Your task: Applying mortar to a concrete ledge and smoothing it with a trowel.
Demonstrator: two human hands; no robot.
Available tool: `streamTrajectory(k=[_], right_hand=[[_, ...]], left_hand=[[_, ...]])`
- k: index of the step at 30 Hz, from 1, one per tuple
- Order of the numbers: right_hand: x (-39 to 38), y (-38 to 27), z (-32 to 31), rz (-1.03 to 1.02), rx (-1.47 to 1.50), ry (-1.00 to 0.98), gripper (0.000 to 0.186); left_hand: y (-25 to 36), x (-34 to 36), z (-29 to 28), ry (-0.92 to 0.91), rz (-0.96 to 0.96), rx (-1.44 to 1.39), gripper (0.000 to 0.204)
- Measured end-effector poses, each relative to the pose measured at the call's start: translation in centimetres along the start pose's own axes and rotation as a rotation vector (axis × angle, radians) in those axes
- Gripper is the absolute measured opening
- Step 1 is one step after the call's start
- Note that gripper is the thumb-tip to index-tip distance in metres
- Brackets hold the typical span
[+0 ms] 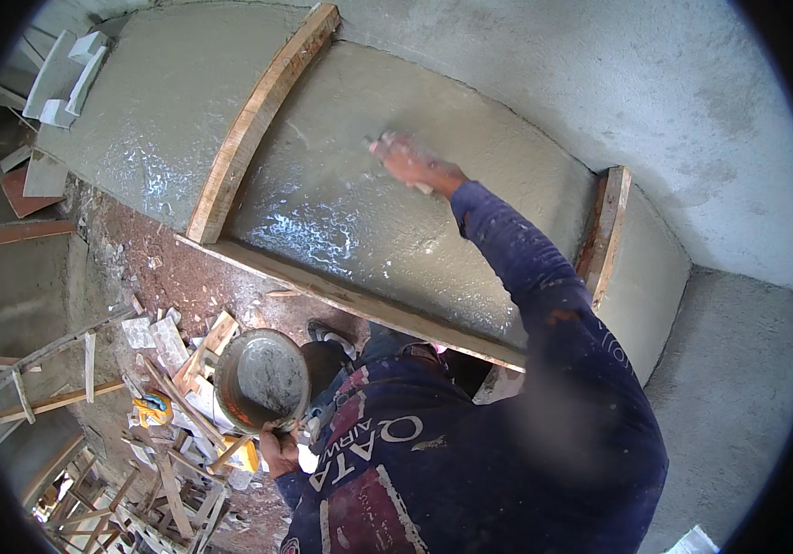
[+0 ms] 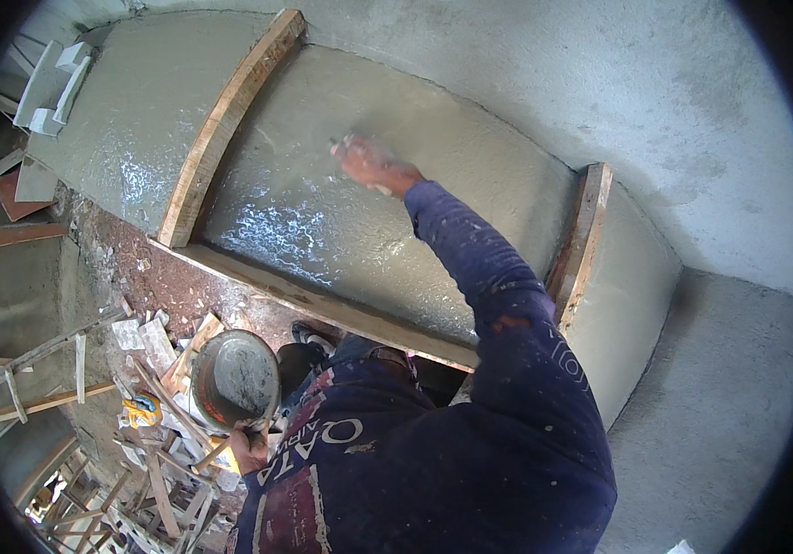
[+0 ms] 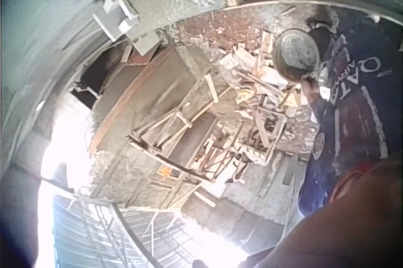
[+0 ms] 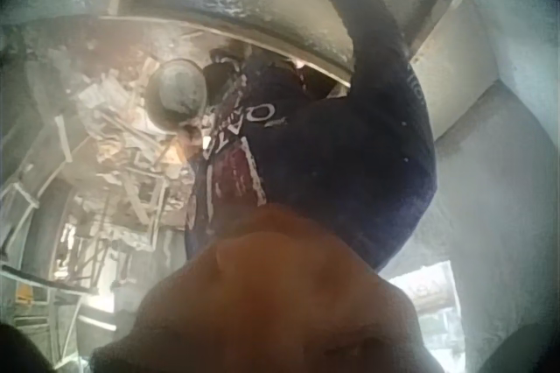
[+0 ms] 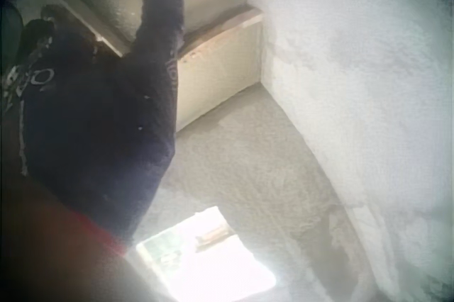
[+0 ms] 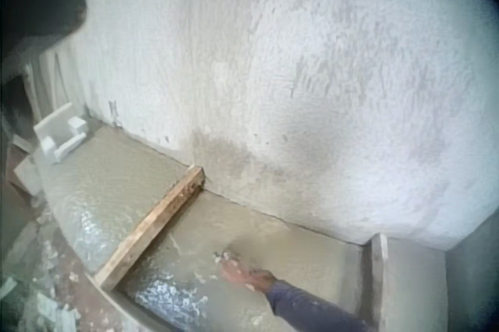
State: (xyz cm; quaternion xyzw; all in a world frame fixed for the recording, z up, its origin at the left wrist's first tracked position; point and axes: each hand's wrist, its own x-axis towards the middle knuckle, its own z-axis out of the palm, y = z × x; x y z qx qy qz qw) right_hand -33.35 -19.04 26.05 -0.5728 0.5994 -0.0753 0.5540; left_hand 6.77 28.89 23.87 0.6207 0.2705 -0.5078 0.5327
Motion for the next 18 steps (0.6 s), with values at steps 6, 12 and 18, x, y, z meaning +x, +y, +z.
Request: streamTrajectory(k=[6,12,18], right_hand=[[-5.0,1.8,2.9,-0.352,-0.478,-0.155,0.065],[-9.8,8.4,-4.5,-0.294,-0.789,0.065,0.053],[-15.2,4.5,-6.8,0.122,-0.537,0.328,0.05]], left_hand=[[-0.8,-1.0,0.9,0.055,0.023,-0.069,0.017],[-0.9,-1.3,1.0,0.019,0.025,-0.011,0.011],[-0.9,0.1,-0.1,-0.006,0.001,0.04,0.012]])
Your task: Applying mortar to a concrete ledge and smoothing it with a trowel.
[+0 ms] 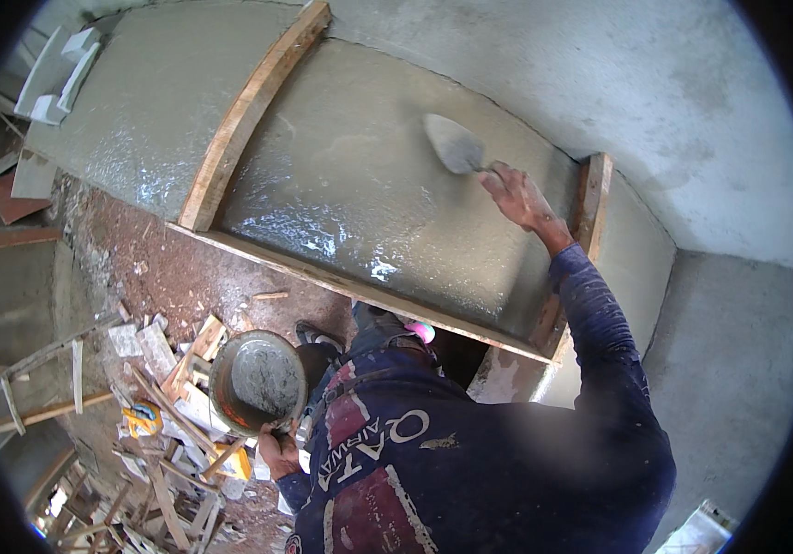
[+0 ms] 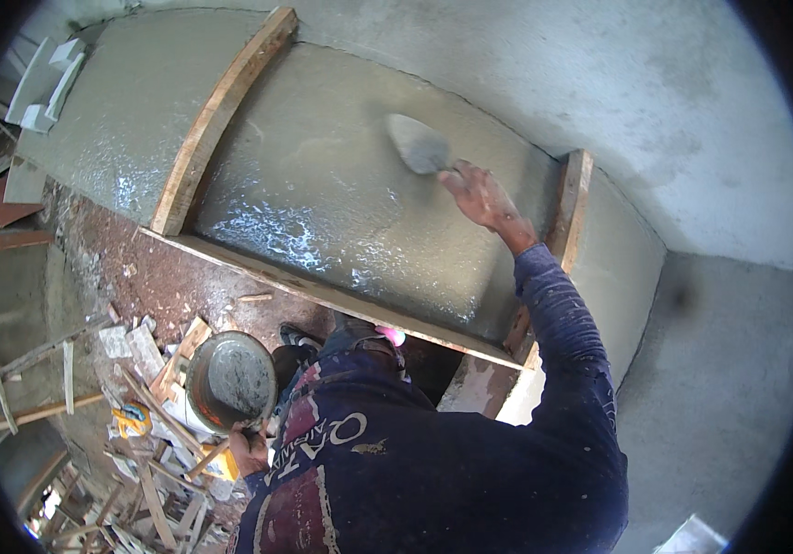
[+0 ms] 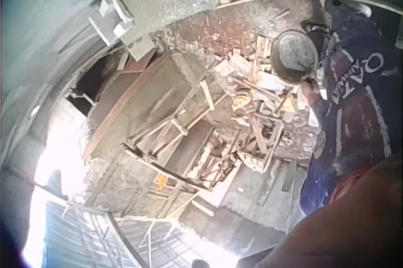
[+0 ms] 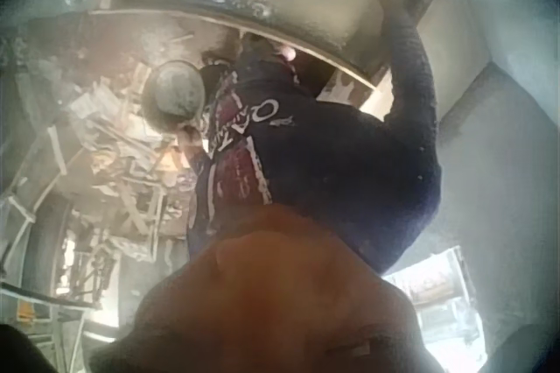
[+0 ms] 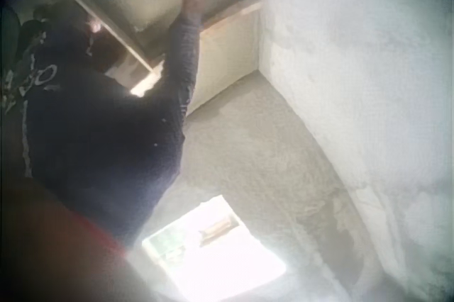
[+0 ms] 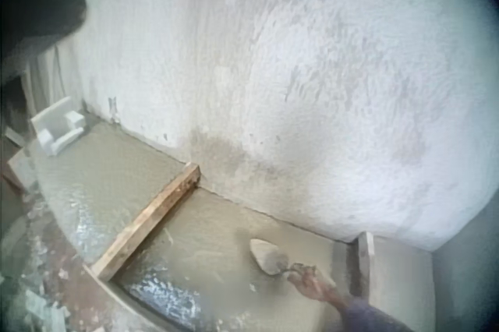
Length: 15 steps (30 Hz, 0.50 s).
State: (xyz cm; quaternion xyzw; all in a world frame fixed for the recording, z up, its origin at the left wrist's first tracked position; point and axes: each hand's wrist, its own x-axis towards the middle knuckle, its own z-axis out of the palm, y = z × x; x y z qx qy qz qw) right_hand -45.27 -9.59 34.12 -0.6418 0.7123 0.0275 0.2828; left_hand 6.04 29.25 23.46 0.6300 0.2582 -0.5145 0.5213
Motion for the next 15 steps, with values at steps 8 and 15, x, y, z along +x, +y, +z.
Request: streamTrajectory(k=[8,15], right_hand=[[-8.9,-21.4,-0.1,-0.907,-0.024,-0.204,0.041],[-14.6,-32.2,16.9,-1.147,-0.773,-0.195,0.025]], left_hand=[[-1.1,-0.4,-0.3,0.001,0.078,0.073,0.015],[-0.5,-1.8,0.2,-0.012,0.226,0.212,0.037]])
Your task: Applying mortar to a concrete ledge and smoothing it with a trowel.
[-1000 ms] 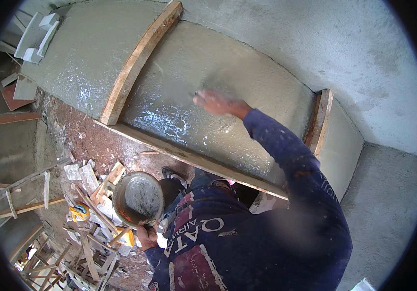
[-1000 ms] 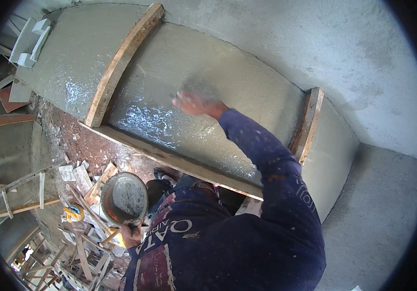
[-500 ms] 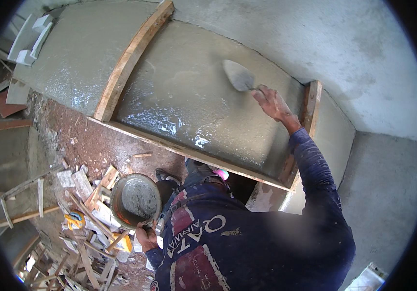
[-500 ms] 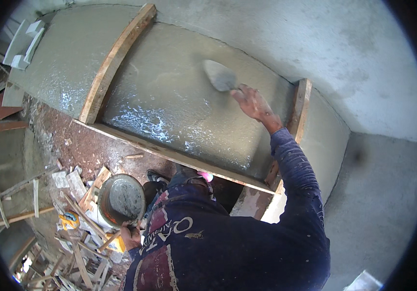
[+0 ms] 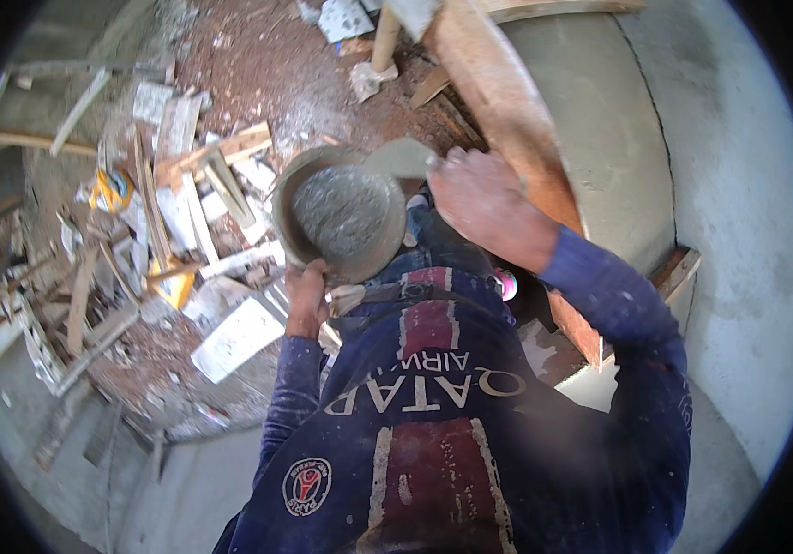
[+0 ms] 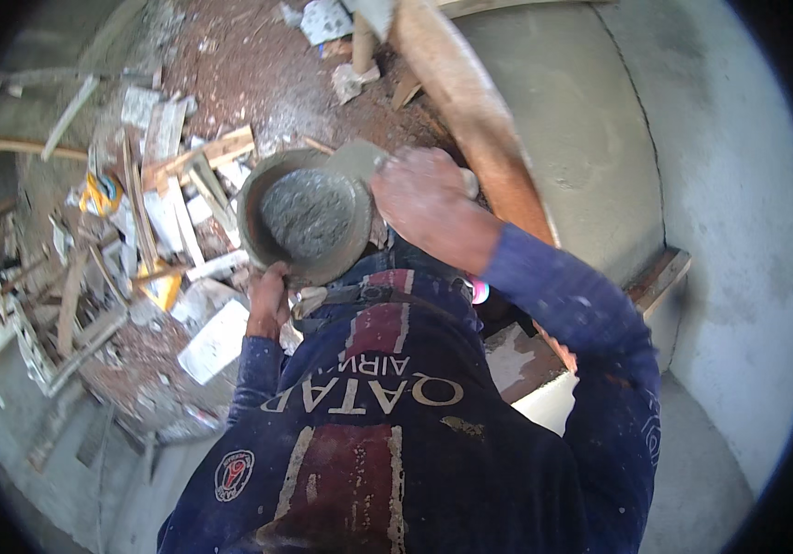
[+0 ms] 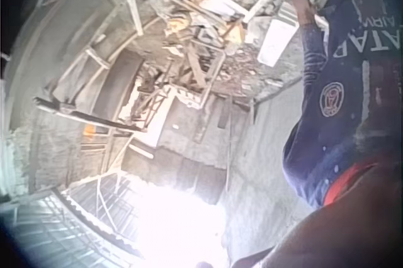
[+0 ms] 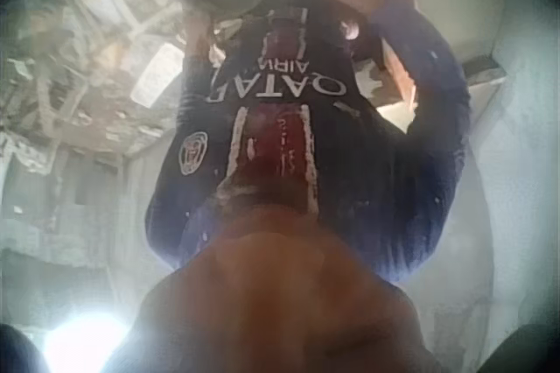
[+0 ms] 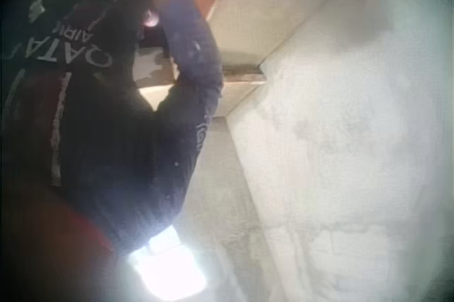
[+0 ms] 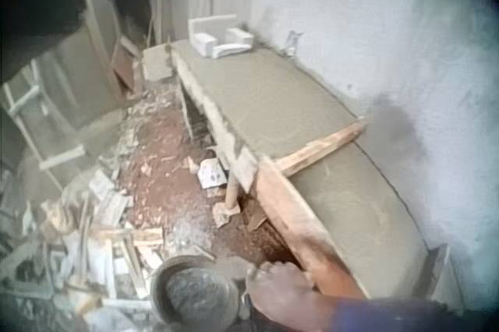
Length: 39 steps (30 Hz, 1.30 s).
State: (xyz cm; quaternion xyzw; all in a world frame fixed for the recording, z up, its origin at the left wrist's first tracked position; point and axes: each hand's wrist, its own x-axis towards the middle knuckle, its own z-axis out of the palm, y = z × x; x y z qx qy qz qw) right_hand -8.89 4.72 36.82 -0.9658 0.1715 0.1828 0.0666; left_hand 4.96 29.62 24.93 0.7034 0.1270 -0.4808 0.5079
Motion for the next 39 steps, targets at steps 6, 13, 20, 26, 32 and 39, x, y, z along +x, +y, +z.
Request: streamTrajectory(k=[6,13,20,26,32,39], right_hand=[[9.5,-8.3,6.6,-0.182,-0.222,-0.311,0.018],[10.7,-8.1,12.8,-0.349,0.09,-0.441,0.019],[6.4,-9.3,16.7,-0.254,0.498,-0.295,0.033],[3.7,-9.0,12.9,-0.103,0.696,-0.151,0.037],[0.1,-6.5,10.9,0.002,0.694,-0.097,0.036],[-6.9,-1.1,8.5,-0.12,0.751,0.172,0.036]], left_hand=[[-6.5,3.5,-4.1,-0.032,0.296,0.255,0.051],[-1.8,0.8,-5.0,-0.074,0.231,0.558,0.063],[-1.5,1.1,-6.2,-0.131,0.394,0.386,0.053],[-0.5,1.8,-6.7,-0.19,0.164,0.074,0.05],[0.3,1.7,-5.0,-0.201,0.055,0.003,0.037],[0.8,1.4,-2.7,-0.07,0.05,0.019,0.022]])
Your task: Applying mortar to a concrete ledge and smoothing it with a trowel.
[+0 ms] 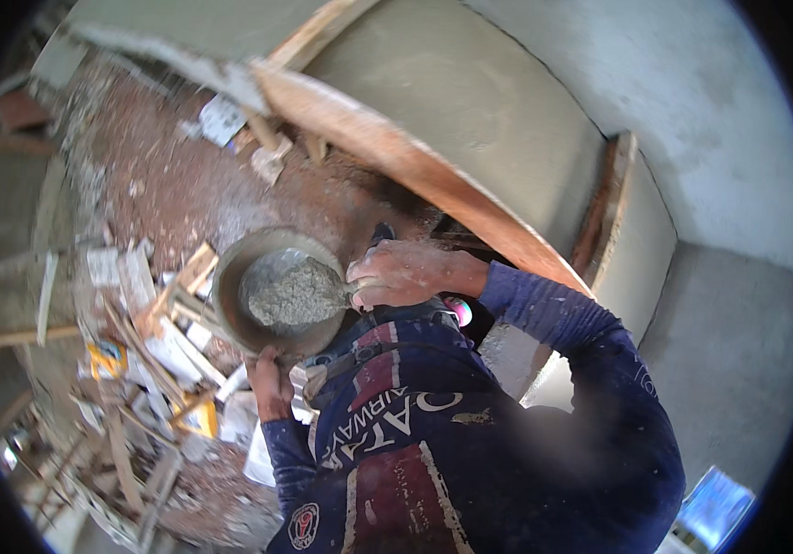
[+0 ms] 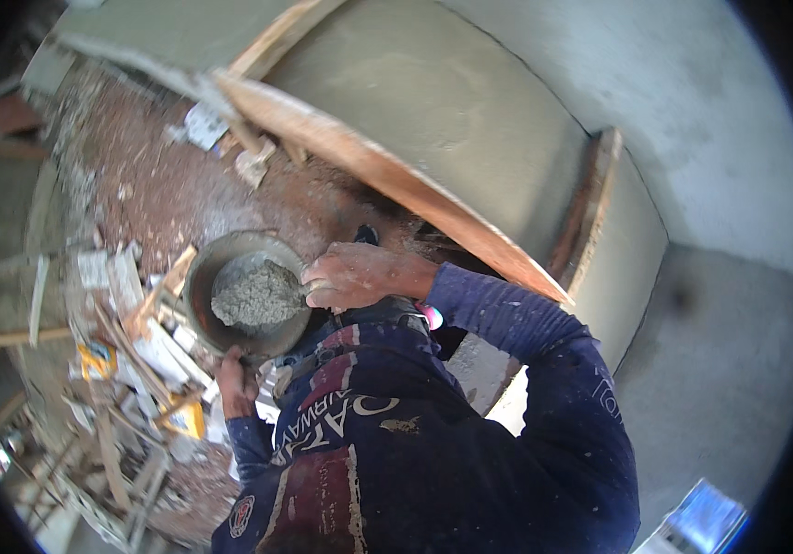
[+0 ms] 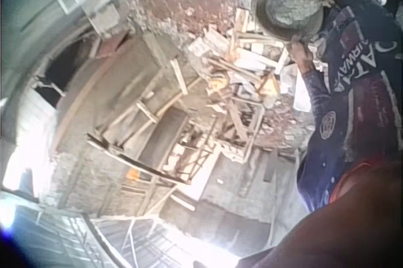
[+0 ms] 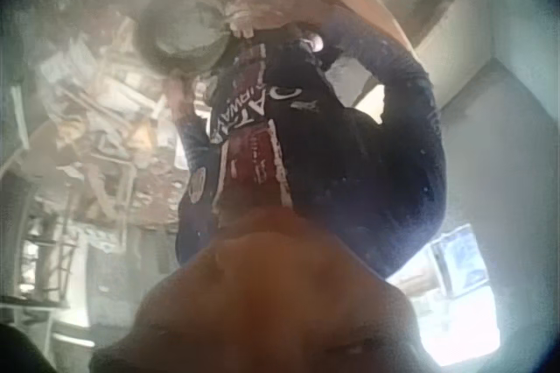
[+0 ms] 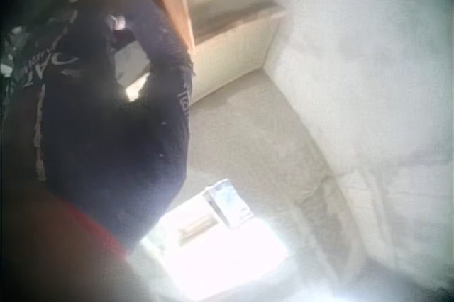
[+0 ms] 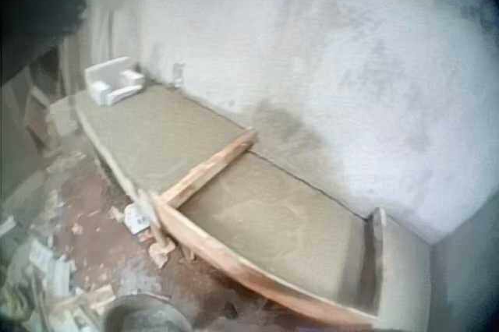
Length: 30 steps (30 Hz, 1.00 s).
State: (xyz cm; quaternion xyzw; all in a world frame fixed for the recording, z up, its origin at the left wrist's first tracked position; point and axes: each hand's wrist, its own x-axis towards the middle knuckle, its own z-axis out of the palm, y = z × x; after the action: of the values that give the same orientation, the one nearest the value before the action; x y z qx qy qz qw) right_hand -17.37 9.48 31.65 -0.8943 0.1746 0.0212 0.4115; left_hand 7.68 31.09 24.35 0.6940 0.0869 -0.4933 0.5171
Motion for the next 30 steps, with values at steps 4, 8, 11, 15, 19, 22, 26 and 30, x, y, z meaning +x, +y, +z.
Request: streamTrajectory(k=[4,8,11,15,19,22,26,30], right_hand=[[-6.7,-2.0,-8.5,0.305,0.204,0.035,0.04],[-15.9,-1.1,-13.0,0.441,0.021,0.295,0.046],[-20.0,-0.2,-16.8,0.688,0.021,0.273,0.045],[-24.9,5.8,-14.3,0.872,-0.236,0.394,0.041],[-25.3,12.4,-9.9,0.907,-0.363,0.466,0.04],[-23.3,13.0,-10.1,1.035,-0.465,0.551,0.04],[-22.6,13.0,-11.9,0.926,-0.554,0.863,0.037],[-23.1,14.5,-9.9,1.046,-0.51,0.751,0.031]], left_hand=[[-0.4,1.8,0.8,-0.028,-0.167,-0.075,0.036],[-0.5,3.6,0.6,-0.114,-0.26,-0.048,0.016],[-0.9,4.1,0.5,-0.082,-0.248,-0.055,0.01],[-1.5,6.2,1.1,-0.056,-0.298,-0.031,0.008],[-0.5,5.7,3.6,-0.022,-0.357,-0.106,0.009],[-0.5,7.8,1.0,0.017,-0.352,-0.179,0.01],[1.2,7.5,3.8,0.006,-0.364,-0.095,0.012],[2.6,10.1,4.4,0.031,-0.394,-0.131,0.015]])
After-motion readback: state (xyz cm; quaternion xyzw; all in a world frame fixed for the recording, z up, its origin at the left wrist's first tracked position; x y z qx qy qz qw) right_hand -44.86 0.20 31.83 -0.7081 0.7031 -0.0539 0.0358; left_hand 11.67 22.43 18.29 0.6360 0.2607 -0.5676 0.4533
